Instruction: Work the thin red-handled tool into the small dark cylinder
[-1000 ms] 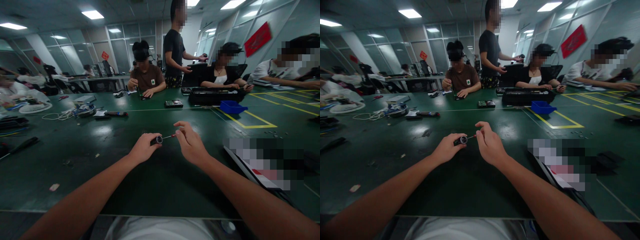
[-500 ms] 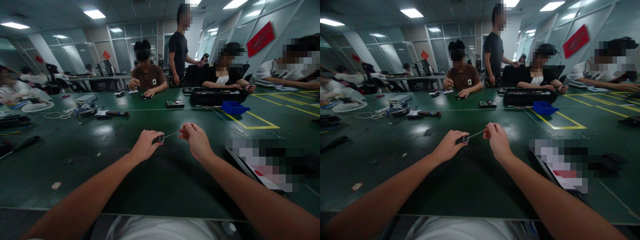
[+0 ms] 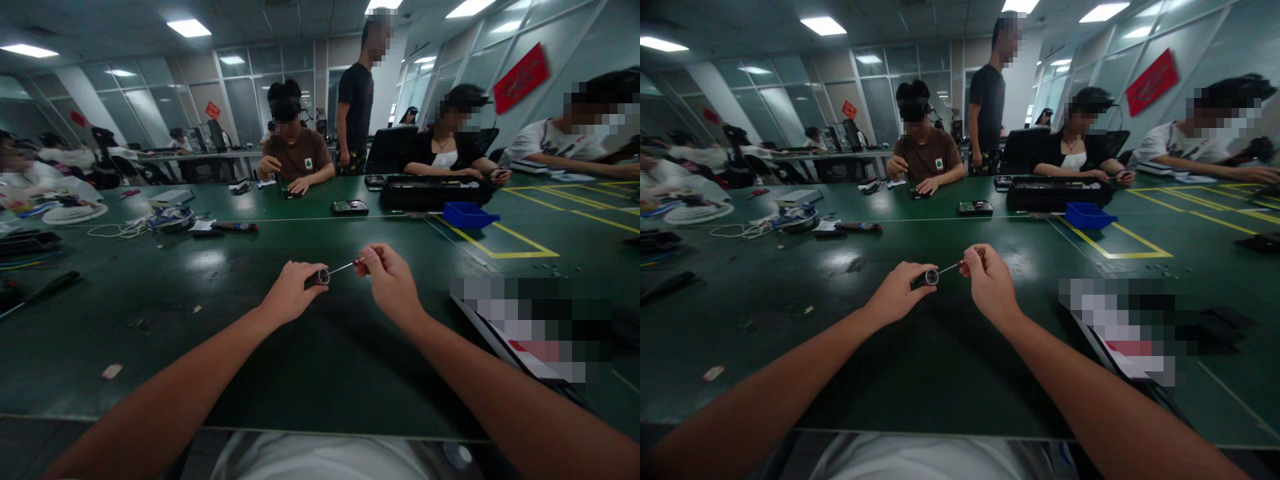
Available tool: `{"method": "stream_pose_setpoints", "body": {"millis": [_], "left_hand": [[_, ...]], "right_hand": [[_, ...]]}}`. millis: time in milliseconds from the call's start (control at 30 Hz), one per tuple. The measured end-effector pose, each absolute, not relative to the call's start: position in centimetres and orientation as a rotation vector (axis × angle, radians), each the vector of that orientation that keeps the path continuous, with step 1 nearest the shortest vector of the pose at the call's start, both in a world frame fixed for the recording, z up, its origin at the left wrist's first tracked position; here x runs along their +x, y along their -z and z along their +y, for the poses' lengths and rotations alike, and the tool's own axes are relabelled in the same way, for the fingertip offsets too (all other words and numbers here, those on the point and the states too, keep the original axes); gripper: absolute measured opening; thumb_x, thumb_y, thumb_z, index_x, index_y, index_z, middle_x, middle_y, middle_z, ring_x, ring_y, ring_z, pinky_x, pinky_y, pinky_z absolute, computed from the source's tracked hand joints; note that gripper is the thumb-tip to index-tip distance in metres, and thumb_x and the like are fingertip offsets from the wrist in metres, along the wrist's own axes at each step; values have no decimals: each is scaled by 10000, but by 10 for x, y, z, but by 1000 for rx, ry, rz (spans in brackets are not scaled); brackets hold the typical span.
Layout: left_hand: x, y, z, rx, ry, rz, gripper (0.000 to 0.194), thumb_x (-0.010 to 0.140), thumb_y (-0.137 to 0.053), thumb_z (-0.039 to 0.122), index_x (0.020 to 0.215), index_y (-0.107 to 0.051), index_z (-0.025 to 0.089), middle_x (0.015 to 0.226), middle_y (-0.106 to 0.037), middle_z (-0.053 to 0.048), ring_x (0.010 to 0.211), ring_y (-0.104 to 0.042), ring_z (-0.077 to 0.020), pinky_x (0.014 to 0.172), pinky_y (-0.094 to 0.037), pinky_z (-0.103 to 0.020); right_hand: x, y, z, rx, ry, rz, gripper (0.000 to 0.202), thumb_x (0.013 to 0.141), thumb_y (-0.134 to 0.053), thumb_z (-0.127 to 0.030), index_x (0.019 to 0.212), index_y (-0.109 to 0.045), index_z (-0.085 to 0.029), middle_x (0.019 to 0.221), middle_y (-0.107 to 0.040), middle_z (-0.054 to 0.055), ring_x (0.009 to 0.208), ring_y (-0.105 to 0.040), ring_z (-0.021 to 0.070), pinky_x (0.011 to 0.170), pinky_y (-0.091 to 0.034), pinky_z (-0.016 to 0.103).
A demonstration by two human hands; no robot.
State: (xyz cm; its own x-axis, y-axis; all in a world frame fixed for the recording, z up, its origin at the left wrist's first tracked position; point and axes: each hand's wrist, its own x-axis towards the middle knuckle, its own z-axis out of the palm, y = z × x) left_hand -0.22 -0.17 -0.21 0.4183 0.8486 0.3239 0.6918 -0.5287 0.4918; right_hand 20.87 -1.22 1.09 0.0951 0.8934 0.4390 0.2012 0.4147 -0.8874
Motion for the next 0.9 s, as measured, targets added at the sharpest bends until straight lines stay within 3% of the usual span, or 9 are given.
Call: {"method": "stream_pose_setpoints", "body": {"millis": [167, 333, 600, 800, 900], "left_hand": [[-2, 1, -3, 2364, -784, 1366, 398, 900, -694, 305, 1288, -640, 237, 1160, -705, -68, 1084, -600, -258, 1065, -394, -467], [-1, -2, -4, 2359, -782, 1389, 384, 898, -696, 298, 1273, -650, 230, 1133, -710, -66, 1067, -601, -257, 1061, -393, -467], [-6, 1, -1, 2394, -788, 1368, 370, 904, -685, 289, 1268, -651, 232, 1094, -708, -64, 1039, -604, -252, 980, -432, -423], [-4, 2, -2, 2407, -757, 1332, 351, 899, -695, 253, 1246, -652, 223, 1187, -707, -59, 1093, -604, -251, 1060, -387, -470], [-4, 2, -2, 2417, -744, 1320, 351, 901, -697, 256, 1247, -648, 229, 1198, -705, -55, 1126, -599, -252, 1083, -370, -479]], "right_hand": [[208, -16, -17, -1096, -632, -1459, 268, 930, -567, -469, 884, -630, -213, 746, -708, 38, 670, -662, 191, 638, -501, 338], [211, -22, -21, -1264, -477, -1559, 354, 884, -631, -535, 738, -662, -214, 575, -638, 5, 531, -587, 172, 546, -414, 314], [214, -16, -19, -1129, -514, -1742, 163, 943, -510, -310, 953, -642, -214, 803, -710, 30, 738, -671, 193, 650, -459, 313], [212, -22, -20, -1284, -425, -1761, 390, 1001, -413, -465, 813, -646, -215, 627, -629, 12, 598, -600, 182, 591, -386, 314], [211, -21, -20, -1288, -365, -1771, 320, 995, -422, -422, 889, -637, -210, 705, -667, 32, 614, -598, 185, 583, -370, 311]]}}
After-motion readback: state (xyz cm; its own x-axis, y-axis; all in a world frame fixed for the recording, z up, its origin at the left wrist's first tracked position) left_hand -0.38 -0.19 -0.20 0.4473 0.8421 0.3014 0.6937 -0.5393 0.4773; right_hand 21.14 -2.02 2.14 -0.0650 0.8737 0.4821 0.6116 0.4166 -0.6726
